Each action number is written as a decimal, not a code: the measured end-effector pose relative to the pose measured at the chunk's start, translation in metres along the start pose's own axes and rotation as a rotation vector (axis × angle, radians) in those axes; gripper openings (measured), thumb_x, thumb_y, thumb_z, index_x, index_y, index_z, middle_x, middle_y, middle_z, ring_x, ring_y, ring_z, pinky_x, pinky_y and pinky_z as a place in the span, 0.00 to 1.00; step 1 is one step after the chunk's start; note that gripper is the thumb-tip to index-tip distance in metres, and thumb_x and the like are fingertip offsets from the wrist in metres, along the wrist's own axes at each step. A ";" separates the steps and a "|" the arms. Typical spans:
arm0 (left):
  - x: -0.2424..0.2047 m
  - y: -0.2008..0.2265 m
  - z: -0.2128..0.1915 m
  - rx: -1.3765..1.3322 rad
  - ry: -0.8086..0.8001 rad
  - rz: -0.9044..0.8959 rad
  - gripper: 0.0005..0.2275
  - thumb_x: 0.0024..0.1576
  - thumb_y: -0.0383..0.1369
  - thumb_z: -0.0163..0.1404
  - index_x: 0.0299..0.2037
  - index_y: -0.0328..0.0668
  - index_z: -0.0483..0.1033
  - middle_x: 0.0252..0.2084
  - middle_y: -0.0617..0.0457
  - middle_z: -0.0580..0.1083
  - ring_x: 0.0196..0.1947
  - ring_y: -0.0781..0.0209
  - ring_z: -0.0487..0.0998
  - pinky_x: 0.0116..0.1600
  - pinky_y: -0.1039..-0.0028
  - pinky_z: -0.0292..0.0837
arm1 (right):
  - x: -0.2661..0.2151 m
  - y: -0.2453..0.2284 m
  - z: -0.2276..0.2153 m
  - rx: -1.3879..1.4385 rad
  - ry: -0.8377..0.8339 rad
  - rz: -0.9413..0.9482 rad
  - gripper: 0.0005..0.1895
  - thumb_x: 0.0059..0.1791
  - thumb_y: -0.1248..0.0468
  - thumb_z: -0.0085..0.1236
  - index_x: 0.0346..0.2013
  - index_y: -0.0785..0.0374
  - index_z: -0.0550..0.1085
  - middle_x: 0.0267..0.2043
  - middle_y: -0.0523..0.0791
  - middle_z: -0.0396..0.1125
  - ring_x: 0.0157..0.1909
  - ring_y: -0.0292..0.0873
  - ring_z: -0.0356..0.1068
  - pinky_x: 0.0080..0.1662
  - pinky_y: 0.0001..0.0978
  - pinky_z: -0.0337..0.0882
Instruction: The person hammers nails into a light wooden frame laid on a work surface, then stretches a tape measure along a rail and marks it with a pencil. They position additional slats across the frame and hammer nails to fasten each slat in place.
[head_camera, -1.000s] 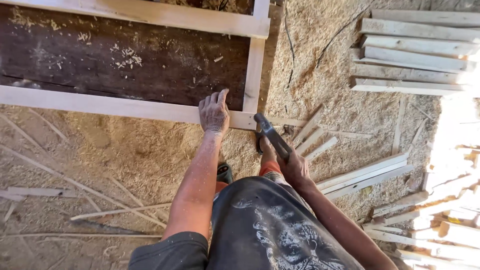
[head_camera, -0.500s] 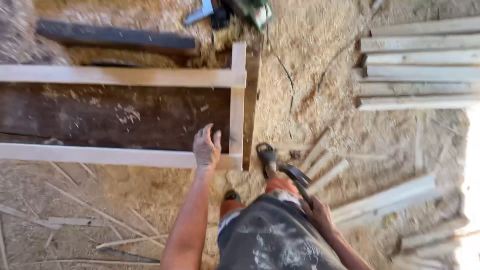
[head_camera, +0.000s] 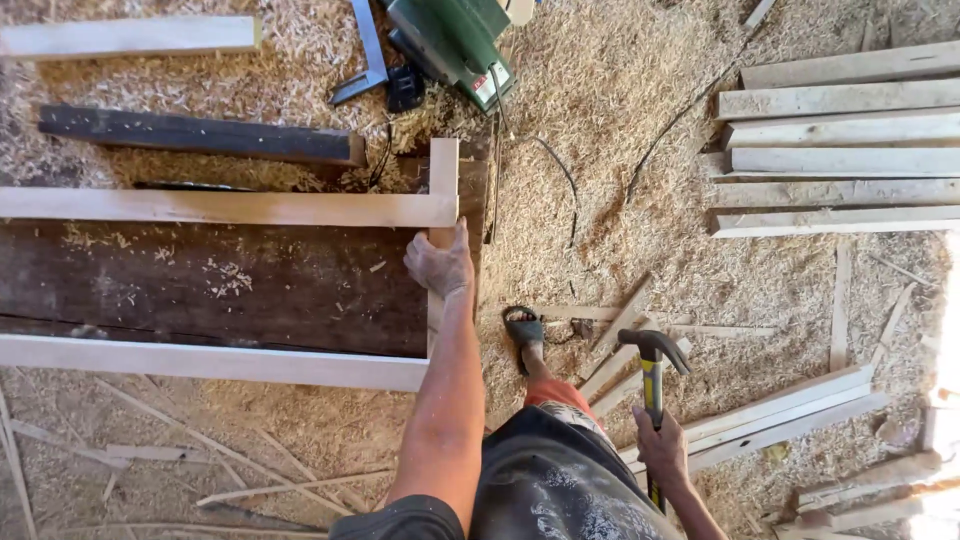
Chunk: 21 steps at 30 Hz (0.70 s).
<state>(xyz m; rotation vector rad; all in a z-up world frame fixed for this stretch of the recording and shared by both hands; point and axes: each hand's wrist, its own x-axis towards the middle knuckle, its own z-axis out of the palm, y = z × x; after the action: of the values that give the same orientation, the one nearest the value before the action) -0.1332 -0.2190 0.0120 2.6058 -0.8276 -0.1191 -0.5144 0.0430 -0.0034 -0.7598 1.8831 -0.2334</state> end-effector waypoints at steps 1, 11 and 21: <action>-0.001 -0.001 -0.001 0.008 -0.005 -0.010 0.35 0.45 0.58 0.66 0.48 0.32 0.76 0.48 0.39 0.74 0.52 0.40 0.71 0.56 0.48 0.68 | 0.000 0.006 -0.001 -0.010 -0.006 0.007 0.22 0.50 0.48 0.56 0.25 0.66 0.72 0.14 0.46 0.64 0.16 0.41 0.66 0.22 0.39 0.68; -0.002 -0.006 0.004 -0.127 0.023 0.019 0.27 0.43 0.49 0.67 0.40 0.32 0.78 0.44 0.42 0.76 0.50 0.43 0.73 0.54 0.52 0.72 | 0.008 0.017 -0.018 -0.150 -0.092 0.129 0.24 0.49 0.46 0.58 0.27 0.67 0.73 0.15 0.47 0.63 0.17 0.43 0.67 0.23 0.41 0.70; 0.026 -0.041 -0.023 -0.088 -0.182 0.187 0.22 0.53 0.51 0.60 0.40 0.37 0.80 0.43 0.45 0.78 0.46 0.50 0.78 0.51 0.59 0.76 | 0.051 0.052 -0.011 -0.285 -0.110 0.180 0.31 0.48 0.40 0.59 0.25 0.69 0.73 0.16 0.49 0.66 0.16 0.45 0.69 0.26 0.40 0.71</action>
<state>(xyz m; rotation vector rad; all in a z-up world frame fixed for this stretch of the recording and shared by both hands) -0.0856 -0.1950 0.0179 2.4480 -1.0988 -0.3356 -0.5577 0.0508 -0.0620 -0.7697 1.8871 0.1906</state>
